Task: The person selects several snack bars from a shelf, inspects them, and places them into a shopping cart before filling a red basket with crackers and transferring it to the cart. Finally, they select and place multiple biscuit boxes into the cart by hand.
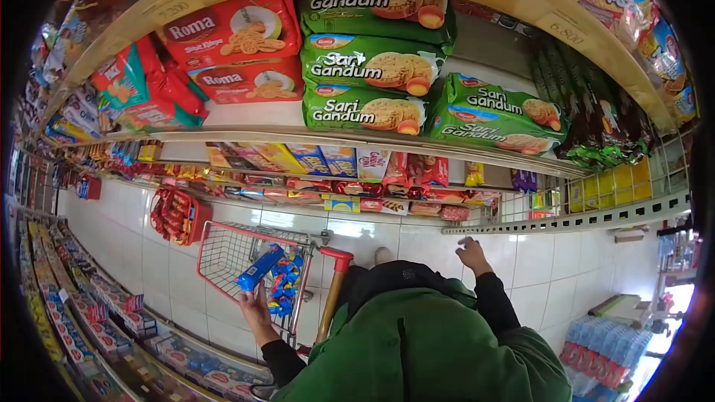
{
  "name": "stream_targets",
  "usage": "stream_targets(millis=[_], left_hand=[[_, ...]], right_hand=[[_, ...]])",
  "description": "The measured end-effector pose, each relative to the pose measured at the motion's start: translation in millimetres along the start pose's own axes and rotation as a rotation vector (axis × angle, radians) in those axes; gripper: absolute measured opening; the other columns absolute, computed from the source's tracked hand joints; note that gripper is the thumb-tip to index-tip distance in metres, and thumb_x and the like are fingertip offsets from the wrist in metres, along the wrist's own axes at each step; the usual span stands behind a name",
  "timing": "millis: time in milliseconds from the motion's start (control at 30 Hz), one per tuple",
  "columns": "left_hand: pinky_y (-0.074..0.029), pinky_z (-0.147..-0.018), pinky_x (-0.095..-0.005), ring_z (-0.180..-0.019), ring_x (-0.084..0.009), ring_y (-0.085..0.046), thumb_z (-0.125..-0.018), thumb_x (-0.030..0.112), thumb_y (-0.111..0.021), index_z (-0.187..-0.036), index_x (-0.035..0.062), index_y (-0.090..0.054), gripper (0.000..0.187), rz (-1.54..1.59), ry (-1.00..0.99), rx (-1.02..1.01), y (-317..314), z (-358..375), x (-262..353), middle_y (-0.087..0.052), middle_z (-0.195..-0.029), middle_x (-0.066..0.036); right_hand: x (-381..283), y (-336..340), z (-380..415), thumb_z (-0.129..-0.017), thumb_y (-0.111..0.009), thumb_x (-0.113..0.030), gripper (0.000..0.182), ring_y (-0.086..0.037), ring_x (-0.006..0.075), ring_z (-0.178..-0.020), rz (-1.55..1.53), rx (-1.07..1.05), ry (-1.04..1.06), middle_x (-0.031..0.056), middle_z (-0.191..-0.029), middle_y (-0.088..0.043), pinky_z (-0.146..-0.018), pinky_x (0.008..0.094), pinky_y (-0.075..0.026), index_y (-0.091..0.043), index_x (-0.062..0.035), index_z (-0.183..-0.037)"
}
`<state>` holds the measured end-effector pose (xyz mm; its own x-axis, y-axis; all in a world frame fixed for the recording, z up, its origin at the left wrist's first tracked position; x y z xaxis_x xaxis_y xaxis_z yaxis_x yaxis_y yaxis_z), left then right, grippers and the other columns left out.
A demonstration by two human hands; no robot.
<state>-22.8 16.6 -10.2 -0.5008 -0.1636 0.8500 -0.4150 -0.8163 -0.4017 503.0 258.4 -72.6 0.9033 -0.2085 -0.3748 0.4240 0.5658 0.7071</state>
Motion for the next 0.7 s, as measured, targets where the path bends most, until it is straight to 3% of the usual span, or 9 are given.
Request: stream_targets(millis=[67, 167, 267, 433, 500, 600, 667, 700], left_hand=[[-0.037, -0.088, -0.0415, -0.105, -0.0354, -0.04, -0.081, 0.015, -0.046, -0.107, 0.0024, -0.035, 0.031, -0.015, -0.078, -0.119, -23.6, 11.6, 32.6, -0.037, -0.115, -0.018], [-0.035, -0.089, -0.0419, -0.103, -0.0358, -0.042, -0.08, 0.016, -0.048, -0.104, 0.0022, -0.037, 0.03, -0.026, -0.192, -0.221, -61.5, 50.0, 79.7, -0.043, -0.109, -0.017], [-0.038, -0.087, -0.0397, -0.102, -0.0348, -0.043, -0.077, 0.019, -0.054, -0.107, 0.0009, -0.036, 0.039, -0.045, -0.19, -0.319, -81.7, 67.7, 98.4, -0.044, -0.109, -0.017], [-0.044, -0.079, -0.0427, -0.097, -0.0333, -0.048, -0.073, 0.02, -0.059, -0.107, 0.0008, -0.036, 0.045, -0.028, -0.196, -0.497, -136.8, 93.9, 103.9, -0.044, -0.109, -0.018], [-0.045, -0.075, -0.0471, -0.099, -0.0343, -0.046, -0.072, 0.019, -0.058, -0.1, 0.0015, -0.04, 0.037, -0.016, -0.123, -0.61, -156.7, 101.3, 95.6, -0.041, -0.111, -0.02], [-0.034, -0.084, -0.0495, -0.104, -0.0381, -0.04, -0.071, 0.017, -0.059, -0.084, 0.0052, -0.045, 0.023, -0.008, -0.102, -0.819, -193.7, 113.4, 80.8, -0.038, -0.115, -0.026], [-0.024, -0.09, -0.049, -0.109, -0.0386, -0.035, -0.071, 0.016, -0.058, -0.072, 0.0081, -0.045, 0.016, -0.029, -0.101, -0.962, -228.8, 126.8, 81.1, -0.038, -0.115, -0.027], [-0.025, -0.09, -0.0485, -0.109, -0.0387, -0.035, -0.071, 0.016, -0.058, -0.072, 0.0082, -0.045, 0.015, -0.037, -0.09, -0.981, -233.6, 127.9, 78.9, -0.037, -0.115, -0.028]], right_hand=[[-55.8, 22.4, 7.7, -0.067, -0.058, -0.024, 0.039, -0.05, 0.0276, -0.091, -0.089, -0.014, 0.117, 0.0174, -0.094, -0.053, -0.077, 0.035, -0.04, -0.049, -0.0063, -0.101], [-99.5, 26.0, 20.5, -0.068, -0.06, -0.026, 0.04, -0.052, 0.0251, -0.085, -0.149, -0.141, 0.377, 0.0144, -0.089, -0.053, -0.072, 0.0318, -0.042, -0.049, -0.0042, -0.099], [-151.3, 39.4, 42.0, -0.073, -0.056, -0.027, 0.038, -0.054, 0.0225, -0.081, -0.131, -0.261, 0.523, 0.0124, -0.091, -0.054, -0.07, 0.0294, -0.043, -0.047, -0.0046, -0.102], [-207.6, 42.2, 78.6, -0.077, -0.052, -0.033, 0.049, -0.055, 0.0199, -0.081, -0.587, -0.658, 0.444, 0.0119, -0.102, -0.05, -0.067, 0.027, -0.043, -0.035, -0.0082, -0.116], [-213.6, 52.3, 92.1, -0.078, -0.05, -0.035, 0.054, -0.055, 0.0206, -0.083, -0.816, -0.786, 0.465, 0.012, -0.107, -0.048, -0.066, 0.027, -0.042, -0.028, -0.0099, -0.121], [-219.0, 68.6, 107.4, -0.081, -0.044, -0.04, 0.057, -0.055, 0.022, -0.084, -1.181, -0.979, 0.609, 0.0115, -0.109, -0.046, -0.063, 0.0275, -0.043, -0.019, -0.012, -0.124], [-217.8, 79.2, 108.3, -0.08, -0.042, -0.042, 0.057, -0.055, 0.0253, -0.085, -1.233, -0.886, 0.595, 0.0124, -0.109, -0.046, -0.065, 0.0279, -0.043, -0.02, -0.0126, -0.123], [-216.0, 83.2, 107.9, -0.08, -0.041, -0.043, 0.056, -0.055, 0.027, -0.085, -1.259, -0.837, 0.586, 0.0129, -0.109, -0.046, -0.065, 0.028, -0.043, -0.021, -0.0128, -0.123]])
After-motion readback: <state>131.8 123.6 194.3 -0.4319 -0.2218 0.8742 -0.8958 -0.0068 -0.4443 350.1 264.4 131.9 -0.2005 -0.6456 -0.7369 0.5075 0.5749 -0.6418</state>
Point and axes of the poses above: each hand's wrist, its own z-axis away from the middle knuckle, its own y-axis out of the back of the hand, x = y × z, the point moved 3 cm from there along -z, towards the middle knuckle
